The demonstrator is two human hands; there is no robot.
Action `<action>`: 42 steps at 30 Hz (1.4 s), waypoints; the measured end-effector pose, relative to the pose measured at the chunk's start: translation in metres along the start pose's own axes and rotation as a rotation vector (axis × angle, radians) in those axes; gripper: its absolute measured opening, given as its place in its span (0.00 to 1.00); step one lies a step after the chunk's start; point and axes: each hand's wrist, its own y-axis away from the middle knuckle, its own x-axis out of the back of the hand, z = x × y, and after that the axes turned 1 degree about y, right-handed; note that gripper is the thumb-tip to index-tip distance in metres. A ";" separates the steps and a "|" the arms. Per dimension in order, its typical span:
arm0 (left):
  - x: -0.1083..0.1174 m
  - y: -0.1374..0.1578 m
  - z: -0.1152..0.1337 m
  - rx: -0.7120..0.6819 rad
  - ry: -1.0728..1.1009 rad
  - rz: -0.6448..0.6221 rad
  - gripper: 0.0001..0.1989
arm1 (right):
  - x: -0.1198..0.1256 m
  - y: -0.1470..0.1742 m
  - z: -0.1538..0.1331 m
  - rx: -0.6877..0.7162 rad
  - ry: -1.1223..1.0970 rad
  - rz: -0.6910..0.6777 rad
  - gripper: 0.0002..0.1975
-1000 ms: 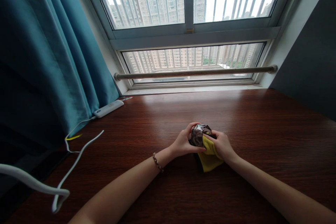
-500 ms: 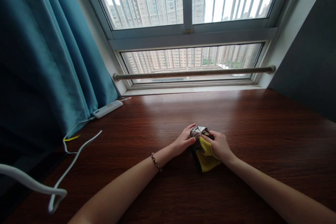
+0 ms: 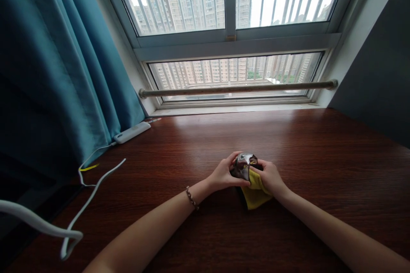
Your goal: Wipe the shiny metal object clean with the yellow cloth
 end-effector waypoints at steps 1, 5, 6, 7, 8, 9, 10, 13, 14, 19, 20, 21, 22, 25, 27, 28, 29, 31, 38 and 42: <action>0.002 -0.001 0.000 0.006 -0.008 -0.012 0.38 | 0.000 0.001 0.000 0.009 -0.005 -0.011 0.17; 0.009 -0.004 -0.002 -0.004 -0.062 -0.025 0.30 | 0.000 0.005 -0.003 0.040 0.008 -0.034 0.16; 0.010 -0.005 -0.003 -0.007 -0.074 -0.020 0.30 | 0.000 0.005 -0.004 0.046 0.014 -0.032 0.16; 0.010 -0.006 -0.004 -0.008 -0.084 -0.013 0.30 | 0.000 0.005 -0.004 0.052 0.019 -0.026 0.16; 0.009 -0.006 -0.005 -0.010 -0.092 -0.004 0.30 | -0.001 0.005 -0.004 0.055 0.024 -0.018 0.16; 0.008 -0.007 -0.006 -0.014 -0.099 0.004 0.32 | -0.001 0.004 -0.004 0.056 0.030 -0.009 0.16; 0.007 -0.007 -0.006 -0.021 -0.104 0.009 0.33 | -0.001 0.003 -0.004 0.055 0.034 0.002 0.16; 0.003 -0.005 -0.008 -0.053 -0.123 0.001 0.39 | -0.001 0.000 -0.002 0.045 0.045 0.024 0.16; 0.001 -0.004 -0.008 -0.061 -0.135 0.001 0.42 | -0.001 -0.002 -0.001 0.041 0.048 0.027 0.16; -0.004 0.000 -0.007 -0.088 -0.189 0.045 0.60 | -0.002 -0.005 0.004 0.003 0.055 0.015 0.18; -0.005 0.001 -0.006 -0.097 -0.191 0.055 0.59 | -0.002 -0.005 0.004 -0.005 0.053 0.011 0.19; -0.005 0.001 -0.004 -0.108 -0.192 0.062 0.57 | -0.002 -0.005 0.004 -0.011 0.049 0.007 0.20; -0.005 0.001 -0.002 -0.117 -0.191 0.066 0.55 | -0.002 -0.005 0.003 -0.015 0.043 0.003 0.20; -0.004 0.002 0.005 -0.121 -0.187 0.052 0.47 | -0.001 -0.003 0.001 -0.016 0.016 -0.017 0.20; -0.002 0.003 0.008 -0.106 -0.187 0.035 0.44 | 0.000 -0.002 0.000 -0.009 -0.005 -0.037 0.19; -0.001 0.004 0.008 -0.095 -0.189 0.029 0.44 | 0.001 -0.002 -0.001 -0.004 -0.016 -0.049 0.18; 0.001 0.004 0.008 -0.084 -0.193 0.024 0.43 | 0.001 -0.001 -0.001 0.002 -0.027 -0.062 0.18; 0.004 0.004 0.006 -0.067 -0.199 0.016 0.40 | 0.001 0.000 -0.002 0.013 -0.046 -0.085 0.17; 0.004 0.002 -0.004 -0.060 -0.194 0.002 0.32 | 0.001 0.000 -0.004 0.032 -0.034 -0.057 0.17; 0.000 0.002 -0.007 -0.068 -0.189 0.027 0.46 | 0.000 -0.003 -0.002 0.028 0.016 0.002 0.19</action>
